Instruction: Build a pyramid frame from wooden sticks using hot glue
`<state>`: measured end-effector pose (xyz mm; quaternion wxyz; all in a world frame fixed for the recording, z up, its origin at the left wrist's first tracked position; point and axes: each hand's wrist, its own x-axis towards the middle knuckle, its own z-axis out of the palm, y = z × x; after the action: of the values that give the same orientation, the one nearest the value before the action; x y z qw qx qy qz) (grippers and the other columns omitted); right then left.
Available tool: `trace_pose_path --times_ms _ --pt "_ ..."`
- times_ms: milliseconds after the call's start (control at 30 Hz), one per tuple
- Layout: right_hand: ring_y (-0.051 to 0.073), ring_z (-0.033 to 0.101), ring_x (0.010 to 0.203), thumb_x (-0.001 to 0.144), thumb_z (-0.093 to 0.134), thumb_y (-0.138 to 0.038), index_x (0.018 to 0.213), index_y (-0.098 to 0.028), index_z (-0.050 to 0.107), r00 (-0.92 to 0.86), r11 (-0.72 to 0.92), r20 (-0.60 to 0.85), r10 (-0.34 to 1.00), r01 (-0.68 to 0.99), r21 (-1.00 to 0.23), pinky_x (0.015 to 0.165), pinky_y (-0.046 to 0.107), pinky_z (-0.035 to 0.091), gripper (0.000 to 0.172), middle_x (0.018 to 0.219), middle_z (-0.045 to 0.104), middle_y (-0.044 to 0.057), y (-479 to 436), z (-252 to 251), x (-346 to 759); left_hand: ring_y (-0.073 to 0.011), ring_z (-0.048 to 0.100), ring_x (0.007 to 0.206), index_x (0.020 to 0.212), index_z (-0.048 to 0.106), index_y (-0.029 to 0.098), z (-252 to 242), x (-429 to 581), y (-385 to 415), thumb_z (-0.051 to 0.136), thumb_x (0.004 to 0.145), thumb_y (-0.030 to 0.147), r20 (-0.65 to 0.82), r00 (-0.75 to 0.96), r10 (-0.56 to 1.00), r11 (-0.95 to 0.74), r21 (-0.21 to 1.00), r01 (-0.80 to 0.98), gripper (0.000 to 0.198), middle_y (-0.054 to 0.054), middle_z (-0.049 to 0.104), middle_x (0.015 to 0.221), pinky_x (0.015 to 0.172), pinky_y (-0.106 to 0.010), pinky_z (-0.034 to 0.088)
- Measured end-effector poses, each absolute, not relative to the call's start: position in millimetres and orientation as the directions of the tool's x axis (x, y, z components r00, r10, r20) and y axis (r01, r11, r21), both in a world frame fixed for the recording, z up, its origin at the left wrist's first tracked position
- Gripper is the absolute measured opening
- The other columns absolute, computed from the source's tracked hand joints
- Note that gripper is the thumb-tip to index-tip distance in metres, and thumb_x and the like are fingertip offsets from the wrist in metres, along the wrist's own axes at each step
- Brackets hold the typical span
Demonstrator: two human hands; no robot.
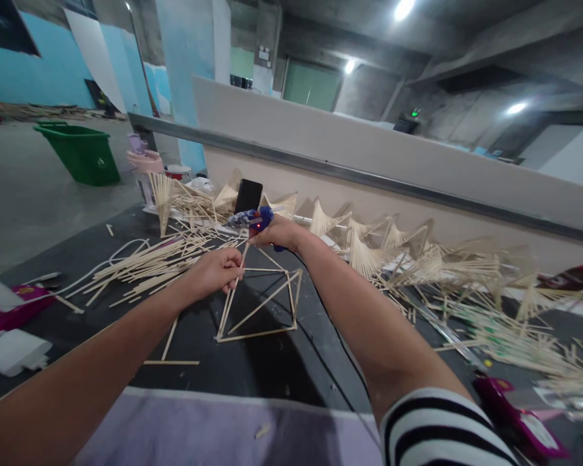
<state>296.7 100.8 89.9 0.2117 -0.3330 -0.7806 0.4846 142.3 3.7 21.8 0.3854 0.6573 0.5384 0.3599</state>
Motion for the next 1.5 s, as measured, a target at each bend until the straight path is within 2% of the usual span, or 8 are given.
trace_pose_path --times_ms 333,600,833,1000,1133,1233,1333,1500 --pt "0.012 0.054 0.059 0.055 0.072 -0.02 0.07 -0.014 0.058 -0.68 0.303 -0.003 0.734 0.331 -0.894 0.056 0.025 0.044 0.021 0.064 0.06 0.001 101.9 88.8 298.2 -0.0092 0.056 0.045 0.073 0.047 0.017 19.9 144.1 4.1 0.051 0.073 0.017 0.089 0.173 0.981 -0.16 0.875 0.457 0.005 0.003 0.054 0.058 0.036 -0.015 0.042" --pt "0.012 0.054 0.058 0.055 0.071 -0.018 0.069 -0.014 0.057 -0.671 0.305 -0.002 0.742 0.34 -0.889 0.057 0.027 0.045 0.02 0.064 0.059 0.0 96.2 93.1 297.9 -0.0085 0.055 0.044 0.072 0.048 0.016 25.2 145.2 2.2 0.051 0.072 0.016 0.053 0.163 0.985 -0.121 0.889 0.441 0.004 0.003 0.055 0.057 0.037 -0.015 0.041" --pt "0.01 0.05 0.056 0.059 0.069 -0.019 0.068 -0.016 0.056 -0.684 0.446 0.04 0.728 0.429 -0.786 0.056 0.025 0.044 0.016 0.058 0.056 -0.002 95.7 94.5 295.6 -0.0112 0.056 0.045 0.072 0.049 0.017 24.5 145.8 3.6 0.051 0.07 0.015 0.057 0.159 0.986 -0.124 0.885 0.449 0.004 0.004 0.054 0.053 0.038 -0.017 0.041" --pt "0.011 0.05 0.056 0.058 0.068 -0.015 0.064 -0.016 0.054 -0.659 0.438 0.055 0.75 0.433 -0.788 0.057 0.027 0.045 0.016 0.06 0.053 -0.002 99.2 90.2 292.2 -0.0116 0.057 0.045 0.078 0.049 0.018 26.5 148.3 2.7 0.053 0.069 0.016 0.044 0.119 0.992 -0.096 0.874 0.476 0.011 0.004 0.054 0.056 0.04 -0.018 0.041" --pt "0.011 0.049 0.056 0.057 0.069 -0.014 0.064 -0.016 0.054 -0.665 0.439 0.039 0.746 0.446 -0.78 0.057 0.027 0.044 0.017 0.057 0.053 -0.003 98.4 91.6 292.2 -0.0102 0.056 0.047 0.095 0.048 0.017 29.2 150.1 4.5 0.059 0.071 0.029 0.194 -0.005 0.981 -0.166 0.85 0.5 0.029 -0.003 0.061 0.082 0.042 -0.021 0.041" --pt "0.01 0.05 0.055 0.058 0.068 -0.014 0.064 -0.016 0.054 -0.675 0.456 0.05 0.736 0.439 -0.774 0.056 0.026 0.042 0.015 0.056 0.053 -0.003 96.6 93.4 293.3 -0.012 0.058 0.06 0.097 0.051 0.017 28.8 151.3 8.9 0.061 0.071 0.033 0.347 -0.069 0.935 -0.255 0.794 0.552 0.033 -0.006 0.061 0.096 0.051 -0.022 0.043" --pt "0.01 0.05 0.055 0.059 0.069 -0.016 0.064 -0.015 0.055 -0.672 0.462 0.051 0.738 0.449 -0.764 0.057 0.026 0.042 0.014 0.056 0.054 -0.003 95.2 93.8 293.8 -0.0146 0.058 0.068 0.097 0.053 0.018 23.4 151.3 14.7 0.06 0.072 0.032 0.396 -0.082 0.915 -0.284 0.774 0.566 0.03 -0.005 0.062 0.092 0.057 -0.023 0.044" --pt "0.011 0.051 0.057 0.059 0.069 -0.014 0.065 -0.015 0.057 -0.656 0.42 0.038 0.753 0.436 -0.796 0.06 0.027 0.044 0.013 0.058 0.055 -0.002 91.0 93.7 292.4 -0.0111 0.053 0.059 0.089 0.055 0.018 11.9 146.9 22.4 0.057 0.074 0.033 0.414 -0.027 0.91 -0.34 0.783 0.521 0.02 -0.001 0.061 0.082 0.055 -0.021 0.041"
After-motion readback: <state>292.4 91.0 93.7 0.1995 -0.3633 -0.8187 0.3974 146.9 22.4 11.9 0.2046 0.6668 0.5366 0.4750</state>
